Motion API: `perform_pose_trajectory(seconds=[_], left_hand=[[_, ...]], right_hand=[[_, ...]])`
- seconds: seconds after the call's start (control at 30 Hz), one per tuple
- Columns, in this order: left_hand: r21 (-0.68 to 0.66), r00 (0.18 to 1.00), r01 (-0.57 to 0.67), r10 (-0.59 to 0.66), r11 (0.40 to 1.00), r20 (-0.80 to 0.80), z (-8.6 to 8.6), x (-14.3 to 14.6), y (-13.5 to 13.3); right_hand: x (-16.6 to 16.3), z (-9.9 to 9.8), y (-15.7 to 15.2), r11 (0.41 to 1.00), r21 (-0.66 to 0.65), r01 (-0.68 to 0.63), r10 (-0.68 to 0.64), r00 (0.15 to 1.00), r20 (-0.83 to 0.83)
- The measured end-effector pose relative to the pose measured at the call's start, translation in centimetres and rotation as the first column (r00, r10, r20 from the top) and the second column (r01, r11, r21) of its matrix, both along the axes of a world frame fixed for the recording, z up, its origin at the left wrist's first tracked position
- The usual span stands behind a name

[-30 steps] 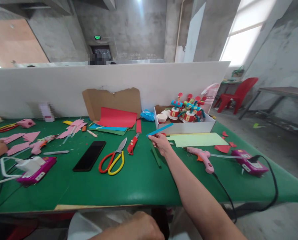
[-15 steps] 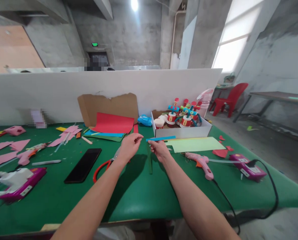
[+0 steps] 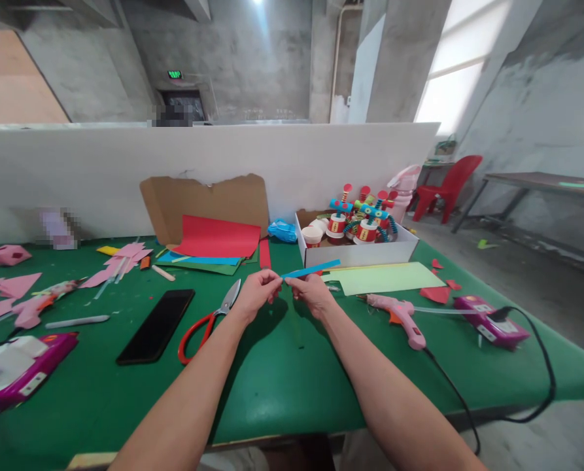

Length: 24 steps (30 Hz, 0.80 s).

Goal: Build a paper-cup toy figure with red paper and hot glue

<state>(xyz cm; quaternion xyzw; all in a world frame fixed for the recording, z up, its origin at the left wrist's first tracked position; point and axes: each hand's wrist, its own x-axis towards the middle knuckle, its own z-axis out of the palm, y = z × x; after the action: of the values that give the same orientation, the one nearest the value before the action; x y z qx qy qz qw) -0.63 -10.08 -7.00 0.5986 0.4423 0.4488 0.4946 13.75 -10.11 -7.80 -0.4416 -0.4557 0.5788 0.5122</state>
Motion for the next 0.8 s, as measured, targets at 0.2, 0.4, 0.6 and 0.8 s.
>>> perform_pose_trajectory(seconds=[0.2,0.4,0.6,0.8], left_hand=[[0.025,0.999,-0.052,0.053,0.998,-0.004,-0.2,0.1,0.0],[-0.020,0.999,-0.019,0.020,1.000,0.042,-0.2,-0.2,-0.1],[-0.078,0.997,0.010,-0.004,0.997,0.077,-0.2,-0.3,-0.1],[-0.272,0.842,-0.200,0.307,0.941,0.443,0.3,-0.8,0.5]], right_hand=[[0.1,0.0,0.0,0.992,-0.123,-0.017,0.004,0.995,-0.100],[0.5,-0.3,0.0,0.999,0.024,-0.040,0.038,0.997,0.074],[0.5,0.2,-0.1,0.989,0.086,-0.116,0.106,0.987,0.117],[3.5,1.0,1.8,0.900,0.104,0.424,-0.416,0.905,-0.093]])
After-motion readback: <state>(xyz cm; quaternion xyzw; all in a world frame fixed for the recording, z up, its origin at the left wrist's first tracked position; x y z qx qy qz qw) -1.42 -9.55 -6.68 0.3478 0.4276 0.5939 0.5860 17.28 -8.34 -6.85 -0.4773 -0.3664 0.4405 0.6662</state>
